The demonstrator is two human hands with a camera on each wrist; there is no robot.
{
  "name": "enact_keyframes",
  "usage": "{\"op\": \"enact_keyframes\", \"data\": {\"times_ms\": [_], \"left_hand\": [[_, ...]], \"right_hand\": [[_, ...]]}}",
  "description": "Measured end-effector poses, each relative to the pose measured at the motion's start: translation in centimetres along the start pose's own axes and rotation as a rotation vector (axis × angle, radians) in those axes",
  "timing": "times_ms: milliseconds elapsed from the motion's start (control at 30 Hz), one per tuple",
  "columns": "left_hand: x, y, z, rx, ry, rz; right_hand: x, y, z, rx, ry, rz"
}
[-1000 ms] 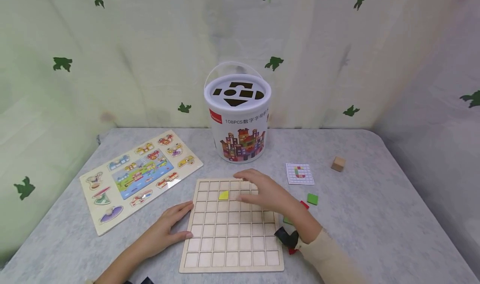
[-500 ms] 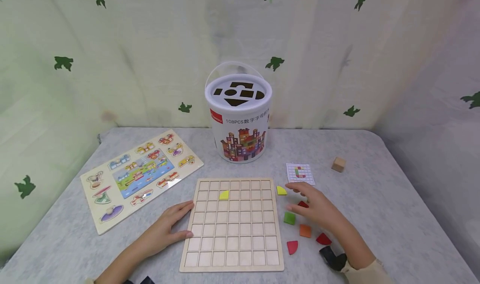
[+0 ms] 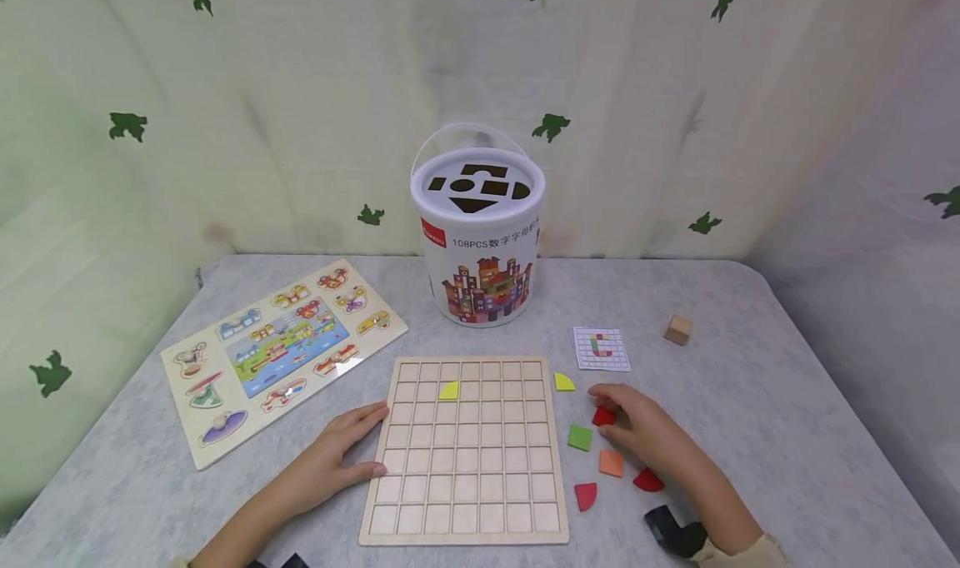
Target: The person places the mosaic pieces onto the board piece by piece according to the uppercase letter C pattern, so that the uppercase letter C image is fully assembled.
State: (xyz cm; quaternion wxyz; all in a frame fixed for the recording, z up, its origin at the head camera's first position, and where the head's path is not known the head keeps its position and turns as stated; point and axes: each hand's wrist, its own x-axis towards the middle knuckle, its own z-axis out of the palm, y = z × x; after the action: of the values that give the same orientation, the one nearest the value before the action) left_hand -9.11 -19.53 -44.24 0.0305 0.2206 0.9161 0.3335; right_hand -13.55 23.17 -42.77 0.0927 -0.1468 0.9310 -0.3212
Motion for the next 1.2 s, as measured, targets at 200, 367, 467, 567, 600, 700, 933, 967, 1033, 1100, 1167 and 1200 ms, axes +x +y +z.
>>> {"op": "enact_keyframes", "data": {"times_ms": [200, 367, 467, 567, 600, 700, 933, 967, 1033, 1100, 1167, 1200], "left_hand": [[0.0, -0.2, 0.1, -0.001, 0.003, 0.0], [0.0, -0.2, 0.0, 0.003, -0.001, 0.009], [0.0, -0.1, 0.0, 0.005, -0.008, 0.004], [0.0, -0.1, 0.0, 0.003, -0.012, -0.006], [0.0, -0.1, 0.0, 0.002, -0.014, -0.011], [0.0, -0.1, 0.0, 0.005, -0.01, -0.009], [0.0, 0.0, -0.1, -0.004, -0.007, -0.013], [0.0, 0.0, -0.1, -0.008, -0.01, -0.018], [0.0, 0.0, -0.1, -0.017, -0.014, -0.024], [0.1, 0.0, 0.0, -0.018, -0.014, -0.023], [0.1, -0.1, 0.0, -0.017, -0.015, -0.019], [0.0, -0.1, 0.0, -0.017, -0.013, -0.018]], "right_hand": [[-0.1, -0.1, 0.0, -0.048, 0.015, 0.017], [-0.1, -0.4, 0.0, -0.109, 0.019, 0.075], [-0.1, -0.6, -0.1, -0.104, 0.012, 0.079], [-0.1, -1.0, -0.2, -0.08, 0.012, 0.051], [-0.1, -1.3, -0.3, -0.071, 0.019, 0.04], [0.0, -2.3, -0.6, -0.038, 0.046, -0.027], [0.9, -4.7, -0.6, -0.008, 0.153, -0.26], [1.2, -5.1, -0.6, 0.01, 0.168, -0.297], [1.9, -6.0, -0.5, 0.045, 0.191, -0.361], [2.6, -7.0, -0.2, 0.07, 0.208, -0.398], [3.3, -8.1, 0.1, 0.101, 0.211, -0.413], [3.7, -8.6, 0.3, 0.115, 0.211, -0.416]]}}
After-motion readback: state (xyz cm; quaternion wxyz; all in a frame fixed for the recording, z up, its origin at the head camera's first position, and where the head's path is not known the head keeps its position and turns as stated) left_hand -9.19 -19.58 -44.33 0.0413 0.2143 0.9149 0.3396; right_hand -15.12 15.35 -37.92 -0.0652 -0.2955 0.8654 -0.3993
